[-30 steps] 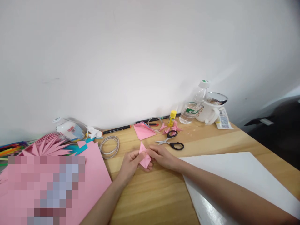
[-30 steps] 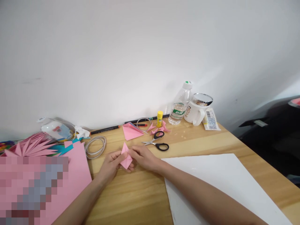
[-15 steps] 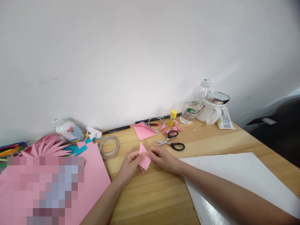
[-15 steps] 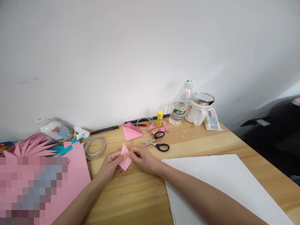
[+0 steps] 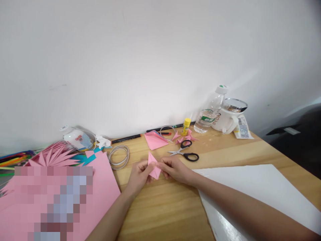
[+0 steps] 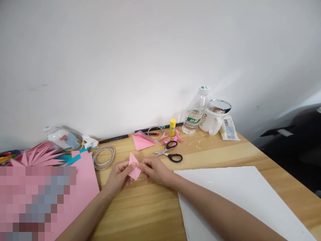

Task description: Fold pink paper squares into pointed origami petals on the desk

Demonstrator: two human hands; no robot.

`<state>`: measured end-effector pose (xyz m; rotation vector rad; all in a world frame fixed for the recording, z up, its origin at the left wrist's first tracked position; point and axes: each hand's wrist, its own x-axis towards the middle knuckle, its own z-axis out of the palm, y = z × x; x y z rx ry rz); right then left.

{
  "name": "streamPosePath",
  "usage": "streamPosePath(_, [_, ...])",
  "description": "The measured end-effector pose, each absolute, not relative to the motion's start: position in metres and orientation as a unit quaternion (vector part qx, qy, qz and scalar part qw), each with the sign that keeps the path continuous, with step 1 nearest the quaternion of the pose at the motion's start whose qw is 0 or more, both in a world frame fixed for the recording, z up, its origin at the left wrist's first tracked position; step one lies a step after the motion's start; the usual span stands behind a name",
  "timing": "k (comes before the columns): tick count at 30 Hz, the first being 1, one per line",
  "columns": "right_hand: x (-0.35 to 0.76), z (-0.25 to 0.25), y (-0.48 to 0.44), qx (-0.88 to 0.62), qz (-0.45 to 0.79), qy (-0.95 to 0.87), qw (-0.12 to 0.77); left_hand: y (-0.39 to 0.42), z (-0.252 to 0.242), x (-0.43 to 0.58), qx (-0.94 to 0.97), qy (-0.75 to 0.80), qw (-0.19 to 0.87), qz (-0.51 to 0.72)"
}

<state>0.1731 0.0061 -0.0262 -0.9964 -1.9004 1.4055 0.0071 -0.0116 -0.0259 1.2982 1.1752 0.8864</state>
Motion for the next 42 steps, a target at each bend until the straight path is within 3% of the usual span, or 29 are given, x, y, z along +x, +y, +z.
streamPosePath(14, [0.171,-0.032,0.009,-0.344,0.605,-0.643,0.321,-0.011,-0.023,0.009,0.541,0.514,0.542,0.388])
streamPosePath(27, [0.173,-0.038,0.018,-0.35,0.547,-0.626,0.431,-0.01,-0.017,0.011,0.533,0.52,0.545,0.386])
streamPosePath(32, [0.173,-0.042,0.02,-0.327,0.596,-0.566,0.465,-0.011,-0.016,0.012,0.529,0.533,0.542,0.378])
streamPosePath(38, [0.173,-0.045,0.022,-0.331,0.604,-0.543,0.481,-0.011,-0.02,0.012,0.511,0.53,0.513,0.441])
streamPosePath(42, [0.173,-0.04,0.019,-0.362,0.558,-0.599,0.445,-0.011,-0.019,0.012,0.518,0.531,0.508,0.437])
